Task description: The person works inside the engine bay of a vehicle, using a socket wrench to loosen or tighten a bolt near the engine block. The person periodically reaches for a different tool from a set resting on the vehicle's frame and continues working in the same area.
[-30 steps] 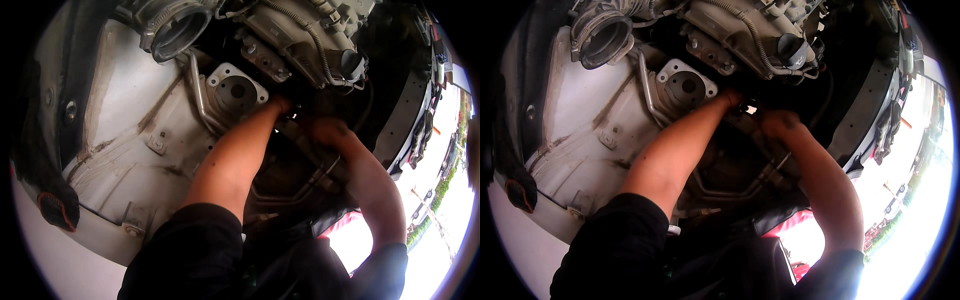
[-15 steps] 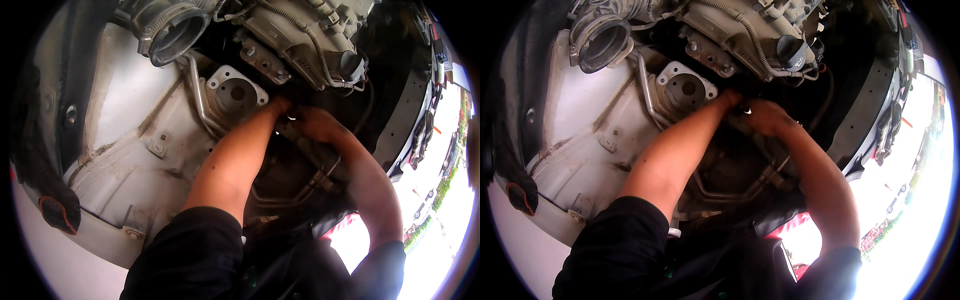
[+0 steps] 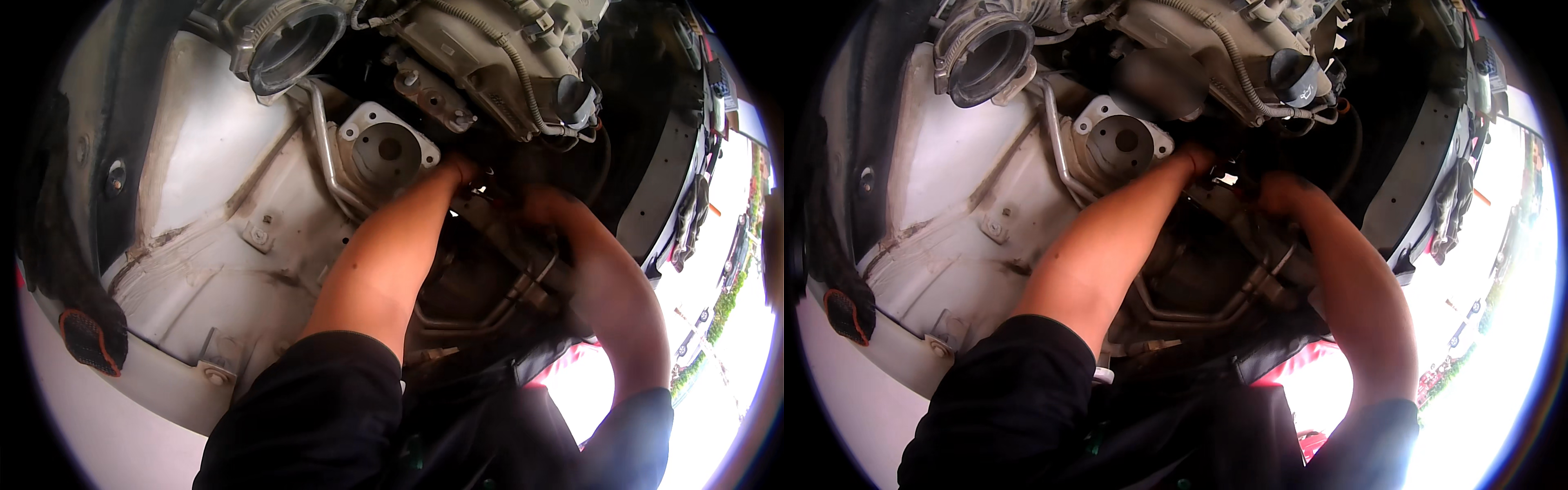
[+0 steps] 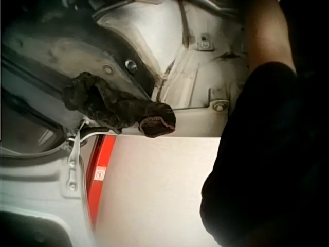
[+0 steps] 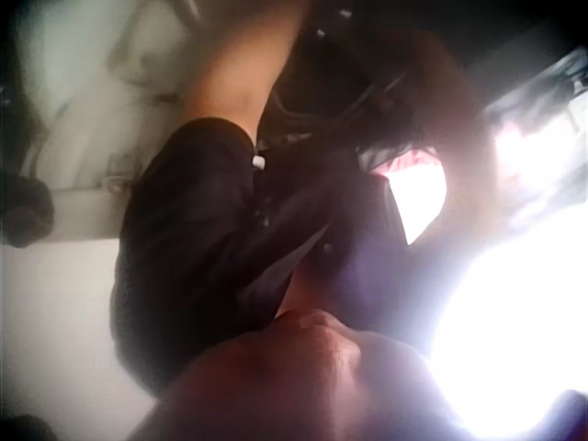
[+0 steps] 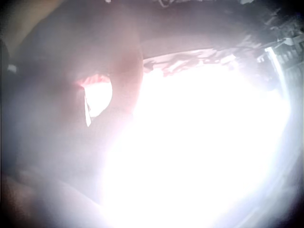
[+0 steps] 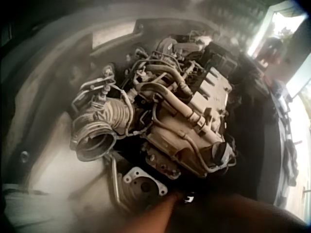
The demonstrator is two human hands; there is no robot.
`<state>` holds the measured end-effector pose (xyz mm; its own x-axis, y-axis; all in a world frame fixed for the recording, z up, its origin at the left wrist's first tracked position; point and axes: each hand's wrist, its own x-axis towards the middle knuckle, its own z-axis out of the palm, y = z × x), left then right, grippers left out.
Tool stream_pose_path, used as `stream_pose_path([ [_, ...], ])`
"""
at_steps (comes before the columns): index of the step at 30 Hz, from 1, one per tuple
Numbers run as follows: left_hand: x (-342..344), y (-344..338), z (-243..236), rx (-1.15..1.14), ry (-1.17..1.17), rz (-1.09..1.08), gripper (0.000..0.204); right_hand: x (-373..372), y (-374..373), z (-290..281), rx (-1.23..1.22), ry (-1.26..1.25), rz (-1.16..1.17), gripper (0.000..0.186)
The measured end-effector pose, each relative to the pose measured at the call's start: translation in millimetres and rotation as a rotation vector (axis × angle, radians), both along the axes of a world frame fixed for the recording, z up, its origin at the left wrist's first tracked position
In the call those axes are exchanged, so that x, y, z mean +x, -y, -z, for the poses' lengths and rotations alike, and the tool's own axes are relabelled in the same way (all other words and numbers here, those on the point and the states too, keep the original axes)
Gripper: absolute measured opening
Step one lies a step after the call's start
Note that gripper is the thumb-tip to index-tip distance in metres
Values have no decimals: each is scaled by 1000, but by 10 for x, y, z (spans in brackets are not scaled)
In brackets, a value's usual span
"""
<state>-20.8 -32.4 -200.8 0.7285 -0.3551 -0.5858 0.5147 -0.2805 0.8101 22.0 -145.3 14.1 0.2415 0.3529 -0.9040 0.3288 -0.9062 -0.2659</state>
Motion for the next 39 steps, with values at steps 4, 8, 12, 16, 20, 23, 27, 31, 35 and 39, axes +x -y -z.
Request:
stream_pose_path([
  [4,-118,-212,530,56,-59,-216,42,-106,-451,41,361,-72,108,43],
  [8,28,104,169,-28,-10,-7,45,52,21,-5,142,7,100,43],
  [12,-120,-164,177,-134,-21,-181,47,-20,-88,254,163,90,-333,42],
  [16,-19,-38,-357,-223,-245,-306,45,-8,-318,-149,114,4,182,42],
  [20,18,-260,-496,195,270,316,45,-9,-188,-59,3,111,-149,43],
  [23,-74,-268,-405,2,29,-15,45,-42,-504,-207,107,-10,195,41],
  [27,-54,-223,-418,-214,-194,-222,46,52,-290,-108,-5,-226,179,39],
  [31,-74,-289,-485,-32,53,-117,45,-48,-255,-72,130,131,25,37],
  [35,33,-18,-595,-89,5,-152,43,-23,-29,12,258,93,215,42],
  [39,-193,-249,421,-27,157,19,43,41,-492,-208,-235,10,-248,44],
])
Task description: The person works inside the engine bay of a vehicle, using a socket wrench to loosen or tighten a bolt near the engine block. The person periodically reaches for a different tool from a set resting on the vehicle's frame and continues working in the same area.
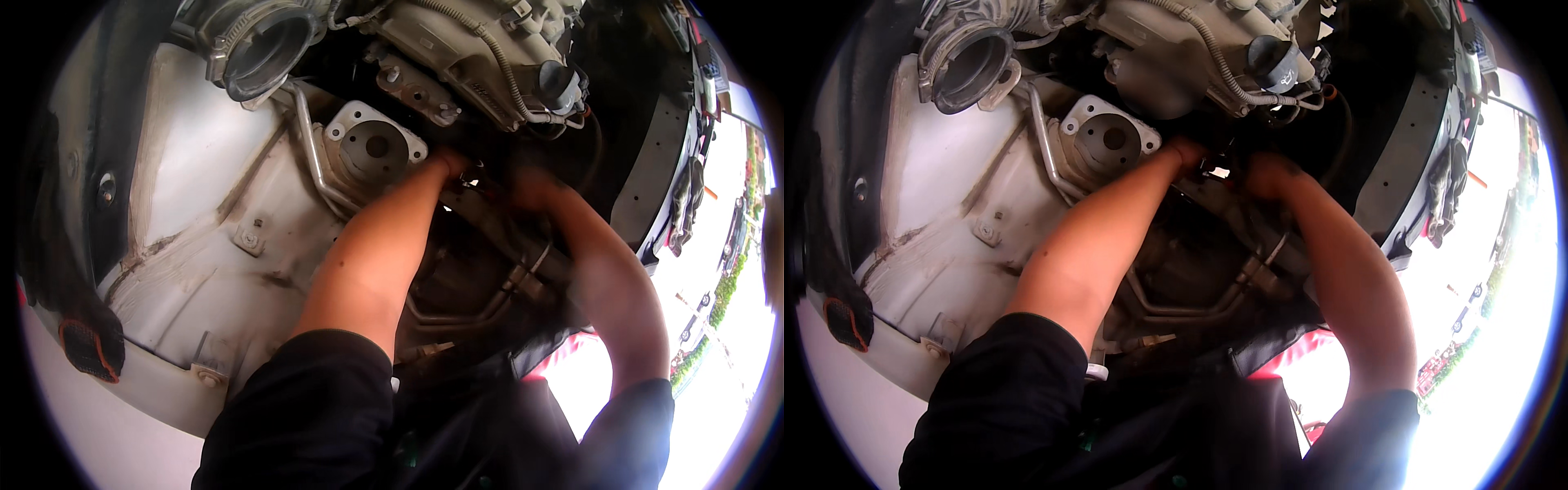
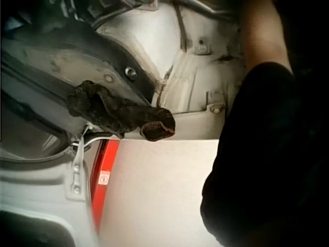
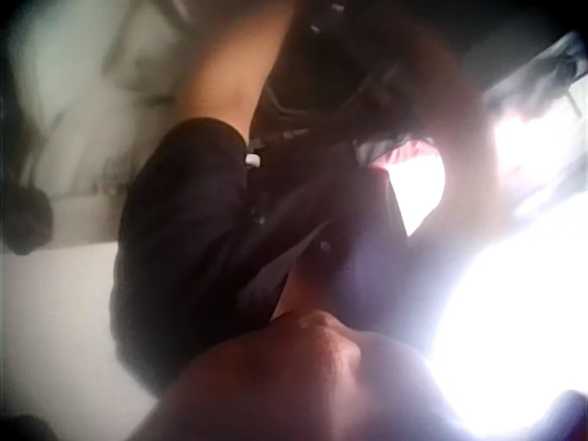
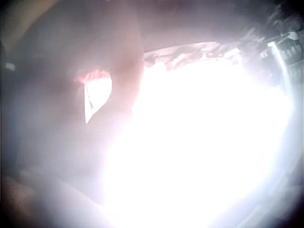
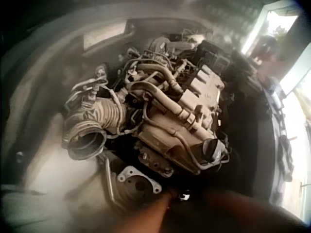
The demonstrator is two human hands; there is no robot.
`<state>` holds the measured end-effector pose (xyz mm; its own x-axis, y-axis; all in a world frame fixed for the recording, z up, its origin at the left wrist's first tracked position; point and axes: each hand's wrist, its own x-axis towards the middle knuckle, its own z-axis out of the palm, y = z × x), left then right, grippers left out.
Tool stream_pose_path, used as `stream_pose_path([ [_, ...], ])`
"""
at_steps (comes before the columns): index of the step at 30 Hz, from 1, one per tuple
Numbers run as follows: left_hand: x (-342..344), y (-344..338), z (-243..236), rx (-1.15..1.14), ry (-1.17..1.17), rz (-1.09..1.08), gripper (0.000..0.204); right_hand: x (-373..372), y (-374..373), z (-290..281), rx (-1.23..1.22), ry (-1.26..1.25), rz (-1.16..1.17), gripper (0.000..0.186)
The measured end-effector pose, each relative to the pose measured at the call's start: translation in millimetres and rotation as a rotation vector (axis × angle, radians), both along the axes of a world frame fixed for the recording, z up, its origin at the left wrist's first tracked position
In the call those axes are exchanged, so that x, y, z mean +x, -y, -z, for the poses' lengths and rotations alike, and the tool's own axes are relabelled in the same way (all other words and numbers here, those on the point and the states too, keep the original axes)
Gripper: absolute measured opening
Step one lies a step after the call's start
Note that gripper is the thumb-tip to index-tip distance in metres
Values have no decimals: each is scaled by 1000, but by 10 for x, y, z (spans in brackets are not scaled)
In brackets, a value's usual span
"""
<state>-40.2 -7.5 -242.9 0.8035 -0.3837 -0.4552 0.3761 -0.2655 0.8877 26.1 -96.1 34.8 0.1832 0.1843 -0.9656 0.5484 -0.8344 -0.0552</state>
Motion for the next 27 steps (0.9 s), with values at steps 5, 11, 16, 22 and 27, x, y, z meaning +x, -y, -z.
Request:
stream_pose_path([
  [5,80,145,140,97,-381,-236,37,-160,-86,-56,487,-41,625,47],
  [11,228,154,-521,407,392,442,43,53,662,436,306,-56,173,39],
  [16,217,307,-668,-85,-504,-92,34,-38,252,77,533,-105,498,42],
  [22,-21,-73,-15,272,105,203,38,-83,100,199,347,-71,153,43],
  [27,185,103,-315,62,-429,96,36,-115,-200,-168,379,-181,732,39],
])
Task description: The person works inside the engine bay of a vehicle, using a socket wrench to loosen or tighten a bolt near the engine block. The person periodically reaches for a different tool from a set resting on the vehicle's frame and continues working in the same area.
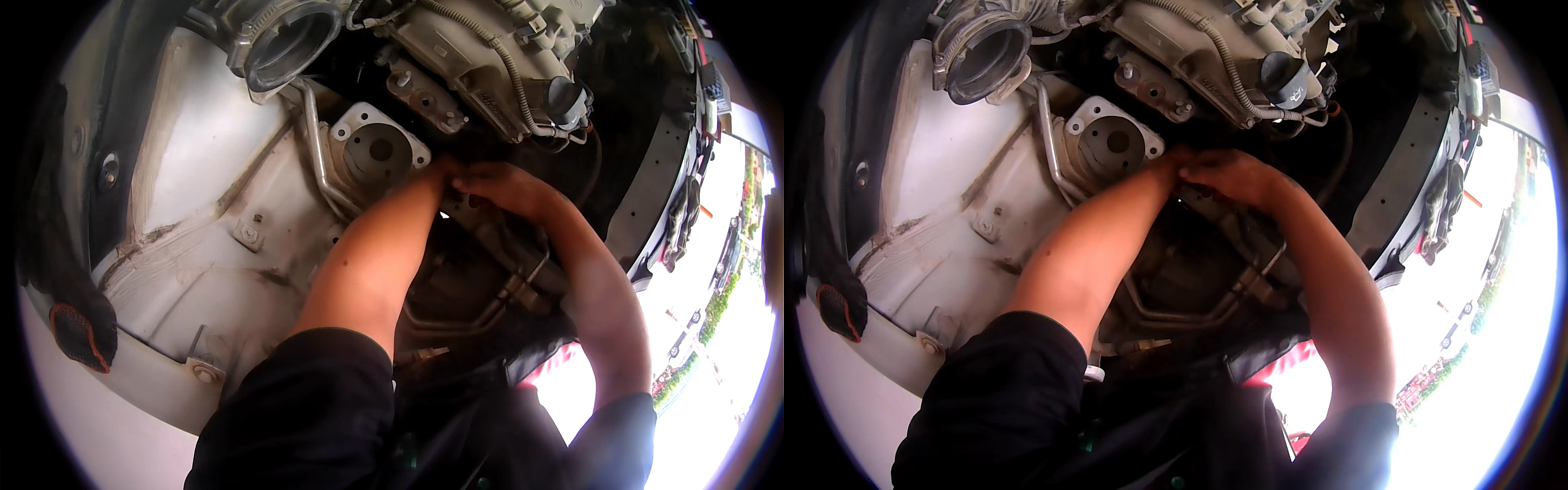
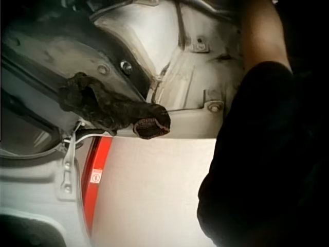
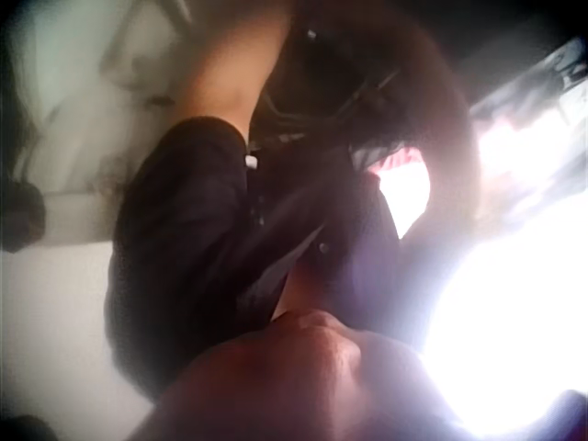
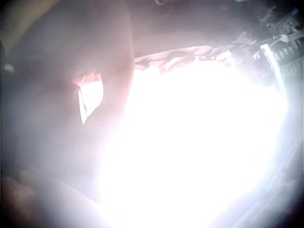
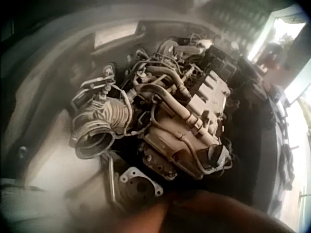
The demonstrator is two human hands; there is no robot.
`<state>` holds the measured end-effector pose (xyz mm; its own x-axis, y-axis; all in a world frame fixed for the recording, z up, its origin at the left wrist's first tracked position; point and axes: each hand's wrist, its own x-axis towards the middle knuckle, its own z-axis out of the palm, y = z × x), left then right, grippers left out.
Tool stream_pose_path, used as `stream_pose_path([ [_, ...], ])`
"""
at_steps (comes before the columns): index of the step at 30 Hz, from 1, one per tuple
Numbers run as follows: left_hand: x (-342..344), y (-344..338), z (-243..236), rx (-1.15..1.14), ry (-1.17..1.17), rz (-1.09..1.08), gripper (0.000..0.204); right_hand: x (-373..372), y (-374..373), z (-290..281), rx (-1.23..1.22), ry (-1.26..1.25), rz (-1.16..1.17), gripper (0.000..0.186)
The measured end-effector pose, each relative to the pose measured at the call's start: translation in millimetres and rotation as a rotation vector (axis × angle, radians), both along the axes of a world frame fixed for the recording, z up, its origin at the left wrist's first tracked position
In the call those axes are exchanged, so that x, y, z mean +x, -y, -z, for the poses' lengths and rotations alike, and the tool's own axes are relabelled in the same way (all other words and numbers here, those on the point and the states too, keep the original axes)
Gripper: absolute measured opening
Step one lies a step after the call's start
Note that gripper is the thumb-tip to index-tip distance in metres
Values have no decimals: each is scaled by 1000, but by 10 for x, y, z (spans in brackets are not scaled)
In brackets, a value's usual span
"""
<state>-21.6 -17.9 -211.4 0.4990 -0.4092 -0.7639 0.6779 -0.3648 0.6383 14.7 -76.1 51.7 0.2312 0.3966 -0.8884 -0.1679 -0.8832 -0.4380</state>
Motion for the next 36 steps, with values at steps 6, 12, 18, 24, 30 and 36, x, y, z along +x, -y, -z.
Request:
stream_pose_path([
  [6,-54,-10,26,125,452,112,27,52,671,668,-164,383,-771,29],
  [12,-36,247,5,-46,163,-165,27,58,241,100,3,28,-36,36],
  [18,-68,256,787,-160,390,-231,33,124,809,781,-124,327,-805,33],
  [24,-71,171,459,-48,191,-118,44,-128,467,547,-334,510,-596,33],
  [30,99,35,-908,2,-45,-203,43,-222,597,370,-427,620,-589,19],
  [36,28,-46,-358,116,439,358,37,-512,488,658,-375,726,-533,24],
])
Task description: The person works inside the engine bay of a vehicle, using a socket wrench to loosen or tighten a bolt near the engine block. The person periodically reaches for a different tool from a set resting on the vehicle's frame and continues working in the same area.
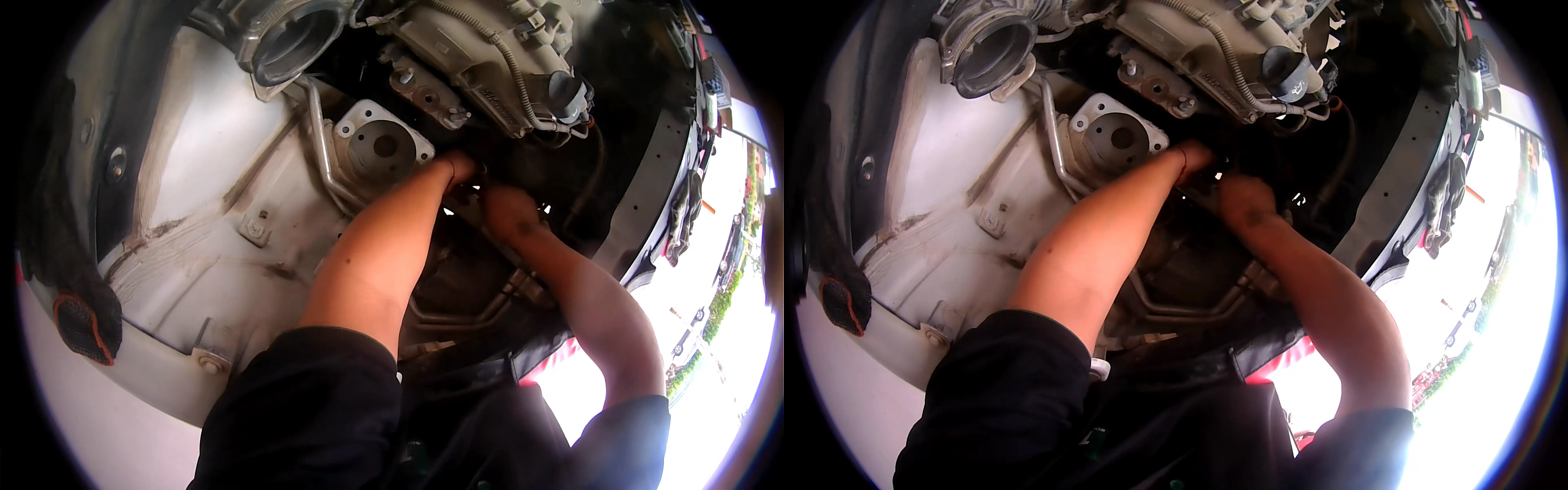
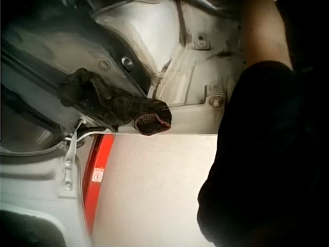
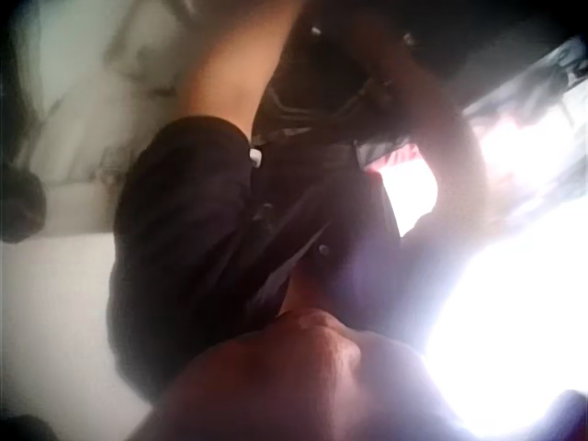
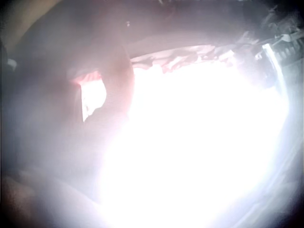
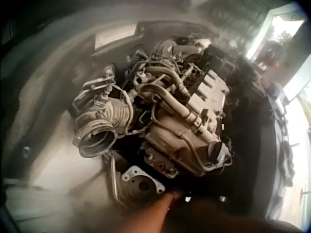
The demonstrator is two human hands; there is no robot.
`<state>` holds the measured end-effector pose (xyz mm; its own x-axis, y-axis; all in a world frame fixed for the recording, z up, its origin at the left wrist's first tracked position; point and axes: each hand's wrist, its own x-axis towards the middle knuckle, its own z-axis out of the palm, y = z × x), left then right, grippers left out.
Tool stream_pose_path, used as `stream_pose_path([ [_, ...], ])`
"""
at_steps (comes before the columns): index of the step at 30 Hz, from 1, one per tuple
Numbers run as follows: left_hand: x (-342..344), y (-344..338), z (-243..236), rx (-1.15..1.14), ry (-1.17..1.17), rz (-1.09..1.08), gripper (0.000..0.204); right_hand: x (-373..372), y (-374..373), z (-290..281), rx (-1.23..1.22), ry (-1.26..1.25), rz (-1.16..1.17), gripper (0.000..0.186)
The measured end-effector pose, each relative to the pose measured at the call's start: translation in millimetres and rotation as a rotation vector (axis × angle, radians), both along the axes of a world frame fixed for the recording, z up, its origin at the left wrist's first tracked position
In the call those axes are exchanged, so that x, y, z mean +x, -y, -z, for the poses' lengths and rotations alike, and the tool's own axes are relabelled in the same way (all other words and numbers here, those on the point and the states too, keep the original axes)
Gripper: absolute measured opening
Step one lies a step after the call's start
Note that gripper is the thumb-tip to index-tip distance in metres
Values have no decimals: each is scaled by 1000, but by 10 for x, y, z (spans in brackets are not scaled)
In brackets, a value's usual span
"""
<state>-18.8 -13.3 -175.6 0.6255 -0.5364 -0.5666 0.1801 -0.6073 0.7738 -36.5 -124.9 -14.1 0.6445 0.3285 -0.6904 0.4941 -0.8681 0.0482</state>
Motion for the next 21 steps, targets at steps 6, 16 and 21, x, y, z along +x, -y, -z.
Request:
stream_pose_path([
  [6,-73,-75,-62,315,283,156,31,217,-41,-24,61,-281,-184,18],
  [16,-92,-91,-204,80,32,-119,33,442,40,-13,111,-264,-241,28],
  [21,-130,33,-299,-316,-584,-694,33,474,-15,-43,490,-219,-330,36],
])
